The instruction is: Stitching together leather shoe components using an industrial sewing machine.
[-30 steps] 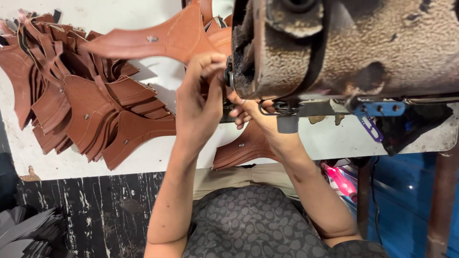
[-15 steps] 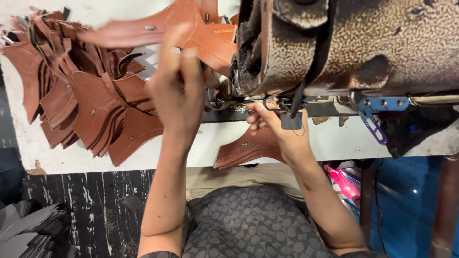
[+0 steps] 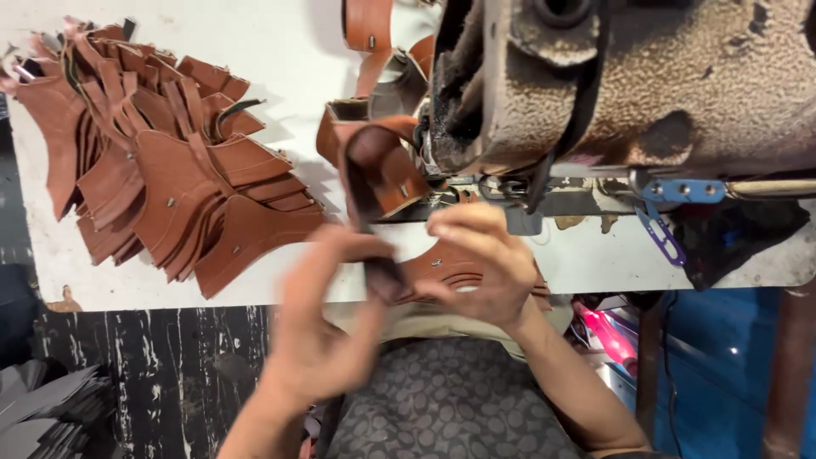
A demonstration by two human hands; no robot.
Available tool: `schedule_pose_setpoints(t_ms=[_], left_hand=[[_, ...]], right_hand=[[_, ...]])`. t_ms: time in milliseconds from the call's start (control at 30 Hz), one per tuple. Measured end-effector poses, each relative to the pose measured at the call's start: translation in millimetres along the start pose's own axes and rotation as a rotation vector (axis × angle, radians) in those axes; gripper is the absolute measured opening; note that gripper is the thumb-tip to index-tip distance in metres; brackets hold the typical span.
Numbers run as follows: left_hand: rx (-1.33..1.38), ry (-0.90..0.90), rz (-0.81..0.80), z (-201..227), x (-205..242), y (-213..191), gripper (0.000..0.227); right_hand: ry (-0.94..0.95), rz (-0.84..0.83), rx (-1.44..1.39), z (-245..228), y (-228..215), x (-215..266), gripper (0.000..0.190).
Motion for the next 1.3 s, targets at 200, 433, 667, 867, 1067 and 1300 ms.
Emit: schedule_pose_setpoints(t_ms=[200, 433, 667, 867, 1067, 1300], left_hand=[[-0.246, 0.282, 0.191, -11.2, 16.1, 25.2, 0.028], [-0.181, 0.228, 0.191, -44.2, 1.4, 43.7, 0.014], [-0.255, 0.15, 0.218, -51.4, -13.4, 47.1, 0.016], [-0.25, 0.114, 0.244, -62.4, -17.5, 52.0, 0.014], [-0.19, 0.129, 0.223, -79.2, -29.7, 62.2, 0.014], [-0.196, 0.094, 0.249, -82.7, -55.6, 86.4, 0.013]], right_hand=[[0.46, 0.039, -0.111, 36.9, 14.8, 52.0, 0.018], [0.805, 0.192, -0.239, 73.5, 25.1, 58.0, 0.022], [0.912, 0.285, -0.268, 91.8, 27.5, 39.8, 0.021], [1.016, 0.16, -0.424, 94.4, 36.5, 23.3, 0.022], [1.055, 0.206, -0.376, 100.5, 38.1, 19.4, 0.024], [1.028, 0.127, -0.362, 95.0, 19.3, 16.4, 0.031]])
Point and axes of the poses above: each hand's wrist, its own x-axis away from the middle knuckle, its own y-axis out of the palm, z = x × y, the point moved 4 cm from there along -x, towards the middle knuckle, and after that the axes turned 15 degrees about z, right-handed, at the moved point
